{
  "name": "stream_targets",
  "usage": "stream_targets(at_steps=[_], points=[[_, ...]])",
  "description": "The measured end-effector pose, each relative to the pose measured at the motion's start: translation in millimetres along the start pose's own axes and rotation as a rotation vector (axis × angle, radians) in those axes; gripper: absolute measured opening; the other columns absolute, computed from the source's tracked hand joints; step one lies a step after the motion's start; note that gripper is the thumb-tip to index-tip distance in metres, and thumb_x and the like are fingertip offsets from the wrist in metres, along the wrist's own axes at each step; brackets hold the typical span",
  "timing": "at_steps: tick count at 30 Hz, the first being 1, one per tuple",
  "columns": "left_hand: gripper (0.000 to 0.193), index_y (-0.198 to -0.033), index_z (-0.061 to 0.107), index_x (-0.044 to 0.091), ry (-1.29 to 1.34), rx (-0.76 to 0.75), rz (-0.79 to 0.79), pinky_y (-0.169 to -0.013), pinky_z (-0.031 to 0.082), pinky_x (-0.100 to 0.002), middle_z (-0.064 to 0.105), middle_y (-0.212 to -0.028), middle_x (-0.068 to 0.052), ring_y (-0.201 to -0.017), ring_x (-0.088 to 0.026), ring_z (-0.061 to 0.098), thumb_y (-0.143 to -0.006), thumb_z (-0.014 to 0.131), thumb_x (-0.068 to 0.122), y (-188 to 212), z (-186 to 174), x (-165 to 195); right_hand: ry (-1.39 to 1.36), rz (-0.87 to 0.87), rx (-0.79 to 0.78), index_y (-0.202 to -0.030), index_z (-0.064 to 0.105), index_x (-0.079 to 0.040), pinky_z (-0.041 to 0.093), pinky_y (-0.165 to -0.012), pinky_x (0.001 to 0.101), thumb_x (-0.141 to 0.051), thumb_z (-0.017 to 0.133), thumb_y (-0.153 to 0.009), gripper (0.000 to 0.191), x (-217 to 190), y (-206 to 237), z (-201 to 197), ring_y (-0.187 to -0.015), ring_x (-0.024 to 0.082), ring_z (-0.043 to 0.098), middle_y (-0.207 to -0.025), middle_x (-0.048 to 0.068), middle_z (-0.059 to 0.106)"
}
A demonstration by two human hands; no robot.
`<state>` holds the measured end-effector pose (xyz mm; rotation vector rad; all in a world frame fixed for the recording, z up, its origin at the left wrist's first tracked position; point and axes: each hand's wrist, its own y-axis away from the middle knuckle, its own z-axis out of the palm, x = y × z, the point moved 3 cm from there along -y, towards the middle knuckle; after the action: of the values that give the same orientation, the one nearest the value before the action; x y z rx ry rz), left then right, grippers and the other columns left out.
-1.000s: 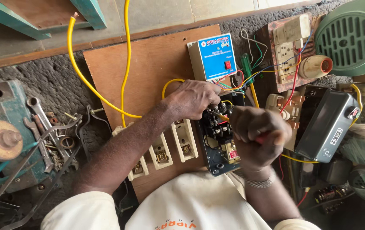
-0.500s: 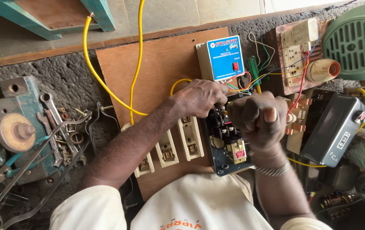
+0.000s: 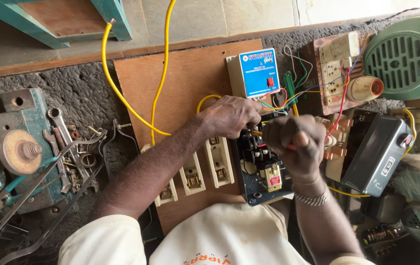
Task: The person connects multiple colored wires to a blue Swastik starter box and a black contactor on a wooden board. They use a screwdriver to tighten terminal screws and arrange the wires by hand.
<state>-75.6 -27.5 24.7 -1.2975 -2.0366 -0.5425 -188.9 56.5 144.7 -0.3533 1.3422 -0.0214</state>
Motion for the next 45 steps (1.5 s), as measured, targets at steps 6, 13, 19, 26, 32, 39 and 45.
stream_targets(at_steps=[6, 13, 19, 26, 32, 39, 45], points=[[0.012, -0.074, 0.069, 0.01, -0.026, 0.088, 0.073, -0.075, 0.06, -0.04, 0.059, -0.086, 0.0, -0.084, -0.02, 0.068, -0.074, 0.076, 0.001, 1, -2, 0, 0.022, -0.179, 0.039, -0.069, 0.043, -0.005, 0.029, -0.044, 0.0316, -0.035, 0.052, -0.105, 0.048, -19, 5, 0, -0.043, 0.013, 0.033, -0.056, 0.003, 0.039], [0.024, -0.073, 0.06, 0.008, -0.013, 0.335, 0.064, -0.062, 0.057, -0.036, 0.056, -0.074, -0.002, -0.071, -0.02, 0.067, -0.094, 0.07, 0.016, 18, -15, 1, 0.005, -0.251, 0.236, -0.078, 0.045, -0.007, 0.032, -0.043, 0.0304, -0.032, 0.047, -0.101, 0.034, -61, 9, -44, -0.044, 0.013, 0.034, -0.056, 0.003, 0.04], [0.017, -0.062, 0.06, 0.01, -0.202, 0.404, 0.159, -0.059, 0.058, -0.034, 0.057, -0.076, -0.001, -0.076, -0.019, 0.069, -0.07, 0.072, 0.0, 16, -17, 12, 0.282, 0.193, 0.7, -0.119, 0.041, -0.012, 0.039, -0.052, 0.0307, -0.002, 0.056, -0.098, 0.027, -6, 14, -99, -0.062, 0.016, 0.048, -0.081, 0.003, 0.048], [0.004, -0.08, 0.076, 0.014, 0.087, 0.31, 0.061, -0.065, 0.058, -0.032, 0.068, -0.085, -0.001, -0.075, -0.018, 0.07, -0.079, 0.075, 0.01, 14, -31, 11, 1.132, 0.403, 0.309, -0.115, 0.053, -0.002, 0.052, -0.07, 0.0379, -0.011, 0.069, -0.099, 0.025, 67, 33, -130, -0.08, 0.025, 0.062, -0.095, 0.011, 0.062], [0.011, -0.094, 0.08, 0.017, 0.011, 0.37, -0.073, -0.075, 0.06, -0.038, 0.075, -0.088, -0.001, -0.082, -0.021, 0.074, -0.085, 0.079, 0.024, 34, -53, -2, 1.369, 0.192, 0.362, -0.12, 0.059, -0.002, 0.052, -0.087, 0.0414, -0.008, 0.074, -0.093, 0.032, 37, 36, -106, -0.1, 0.033, 0.062, -0.113, 0.017, 0.059], [0.025, -0.097, 0.082, 0.029, -0.161, 0.186, -0.369, -0.081, 0.058, -0.043, 0.078, -0.096, -0.002, -0.086, -0.025, 0.073, -0.081, 0.083, 0.048, 5, -21, -8, 1.317, 0.016, -0.147, -0.111, 0.075, -0.015, 0.037, -0.112, 0.0559, -0.027, 0.074, -0.087, 0.027, 2, 24, -30, -0.134, 0.046, 0.042, -0.146, 0.019, 0.051], [0.023, -0.091, 0.083, 0.03, -0.056, 0.099, -0.492, -0.087, 0.059, -0.039, 0.081, -0.091, 0.001, -0.086, -0.02, 0.077, -0.077, 0.082, 0.048, -3, -7, -20, 1.341, 0.169, -0.18, -0.124, 0.073, -0.017, 0.03, -0.115, 0.0576, -0.039, 0.07, -0.088, 0.042, 13, 28, -11, -0.137, 0.048, 0.034, -0.156, 0.018, 0.042]])
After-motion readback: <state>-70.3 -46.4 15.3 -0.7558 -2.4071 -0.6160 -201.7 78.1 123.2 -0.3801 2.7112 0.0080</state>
